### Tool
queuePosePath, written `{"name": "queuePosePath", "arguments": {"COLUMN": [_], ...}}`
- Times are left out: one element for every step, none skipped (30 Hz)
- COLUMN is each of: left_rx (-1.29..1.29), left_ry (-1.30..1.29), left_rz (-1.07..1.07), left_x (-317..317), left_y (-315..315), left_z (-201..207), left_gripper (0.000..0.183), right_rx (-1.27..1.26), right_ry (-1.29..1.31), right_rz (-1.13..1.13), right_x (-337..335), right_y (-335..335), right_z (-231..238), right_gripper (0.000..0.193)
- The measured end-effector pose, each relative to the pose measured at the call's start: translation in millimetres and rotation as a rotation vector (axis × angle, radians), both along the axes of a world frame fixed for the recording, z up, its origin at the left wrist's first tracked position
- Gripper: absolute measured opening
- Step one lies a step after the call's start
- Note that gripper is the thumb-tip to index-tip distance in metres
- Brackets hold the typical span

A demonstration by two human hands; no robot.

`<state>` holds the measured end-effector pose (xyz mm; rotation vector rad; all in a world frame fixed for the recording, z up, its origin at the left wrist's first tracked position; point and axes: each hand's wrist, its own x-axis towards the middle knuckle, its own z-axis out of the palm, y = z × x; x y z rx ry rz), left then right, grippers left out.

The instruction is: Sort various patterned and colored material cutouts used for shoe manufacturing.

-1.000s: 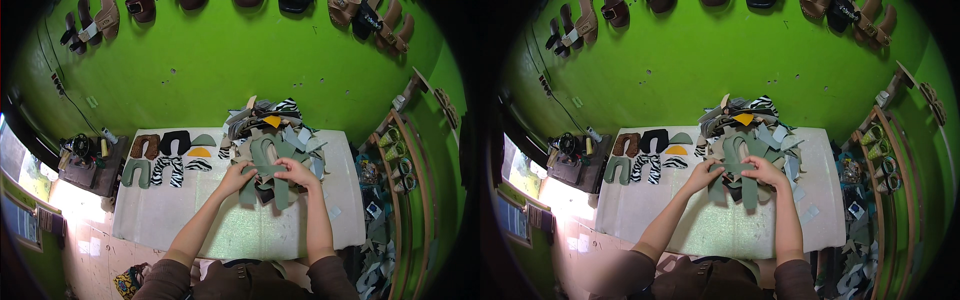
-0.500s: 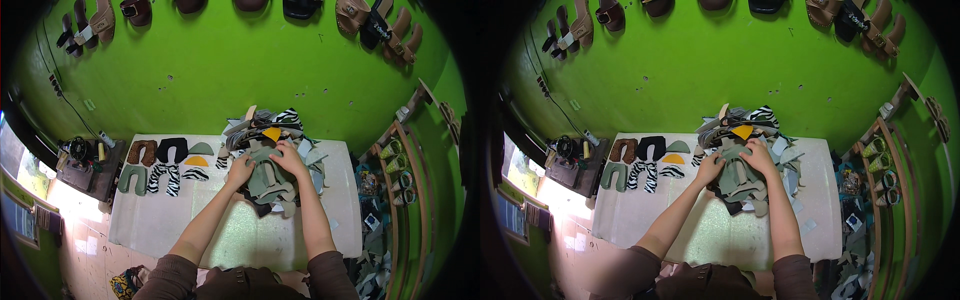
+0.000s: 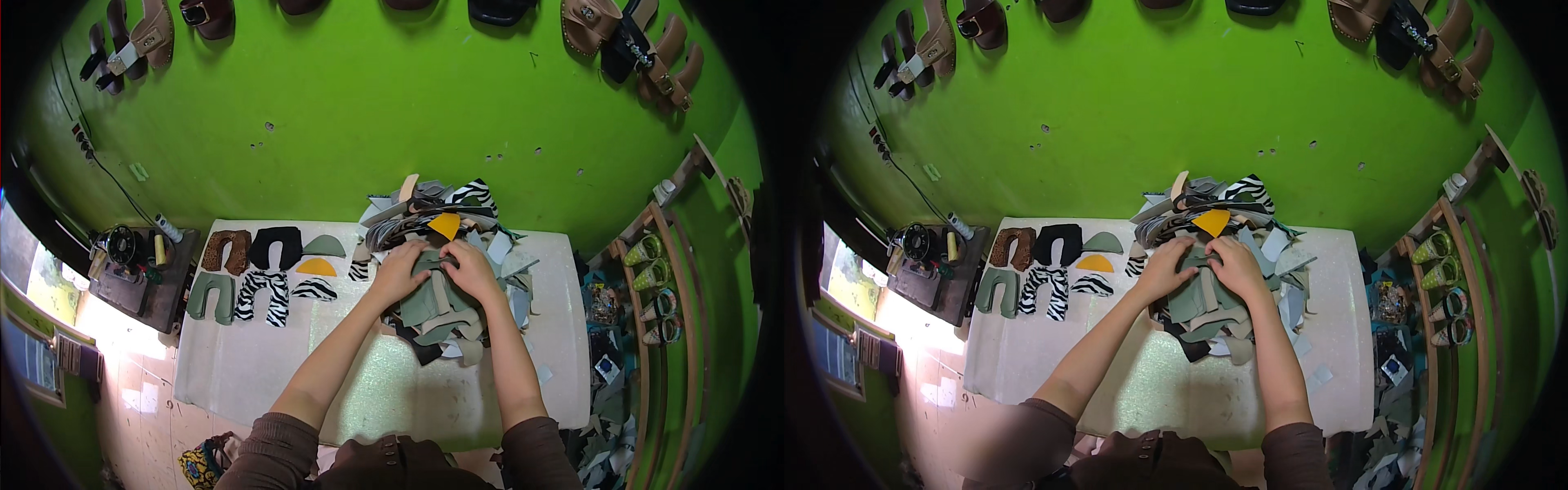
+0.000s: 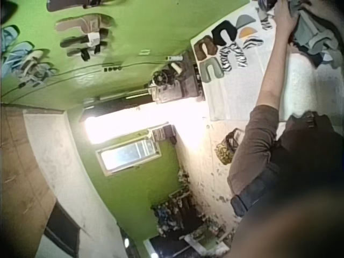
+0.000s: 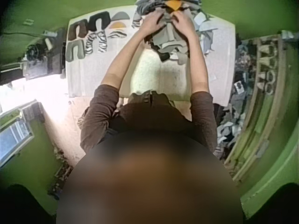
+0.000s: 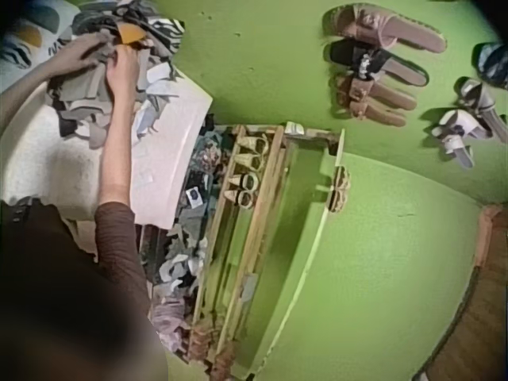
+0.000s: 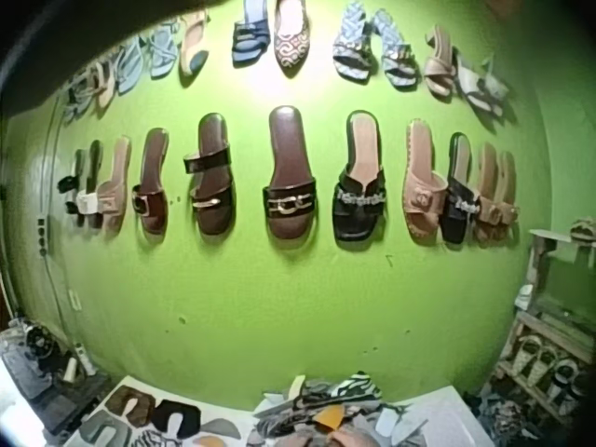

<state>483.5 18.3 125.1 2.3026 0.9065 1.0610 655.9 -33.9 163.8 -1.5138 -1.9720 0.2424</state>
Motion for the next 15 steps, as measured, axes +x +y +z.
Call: {"name": "queuePosePath", "arguments": {"left_rx": [0.092, 0.091, 0.077, 0.063, 0.064, 0.008, -0.047, -0.044, -0.033, -0.022, -0.018, -0.228, -0.441, -0.443, -0.601], "left_ry": [0.007, 0.006, 0.065, 0.125, 0.124, 0.118, 0.113, 0.113, 0.128, 0.144, 0.142, 0.126, 0.11, 0.11, -0.098], "left_rz": [-0.074, -0.078, -0.085, -0.091, -0.092, -0.132, -0.172, -0.173, -0.222, -0.27, -0.273, -0.29, -0.303, -0.296, -0.333], "left_x": [0, -1, -3, -6, -8, -11, -15, -19, -23, -27, -30, -36, -43, -49, -49], "left_y": [0, -3, -6, -7, -6, -6, -7, -8, -9, -10, -11, -14, -18, -21, -26], "left_z": [3, 7, 12, 16, 17, 19, 21, 23, 25, 27, 30, 35, 38, 39, 46], "left_gripper": [0.036, 0.036, 0.036, 0.035, 0.035, 0.034, 0.034, 0.034, 0.031, 0.029, 0.029, 0.028, 0.027, 0.027, 0.028], "right_rx": [-0.016, -0.017, -0.02, -0.022, -0.021, -0.053, -0.086, -0.083, -0.055, -0.027, 0.002, 0.004, -0.094, -0.193, -0.223], "right_ry": [0.091, 0.09, 0.11, 0.128, 0.127, 0.177, 0.227, 0.227, 0.201, 0.175, 0.207, 0.208, 0.321, 0.434, 0.528], "right_rz": [0.025, 0.021, 0.033, 0.044, 0.043, 0.025, 0.007, 0.006, 0.015, 0.025, 0.041, 0.044, 0.041, 0.039, 0.096], "right_x": [-1, -1, -1, -2, -4, -5, -6, -6, -3, -1, -2, -5, -10, -14, -11], "right_y": [-3, -8, -13, -18, -21, -27, -30, -32, -34, -36, -38, -40, -45, -47, -43], "right_z": [3, 5, 7, 11, 16, 24, 30, 32, 35, 39, 43, 51, 61, 67, 62], "right_gripper": [0.022, 0.022, 0.024, 0.026, 0.026, 0.024, 0.023, 0.023, 0.022, 0.022, 0.013, 0.013, 0.011, 0.009, 0.009]}}
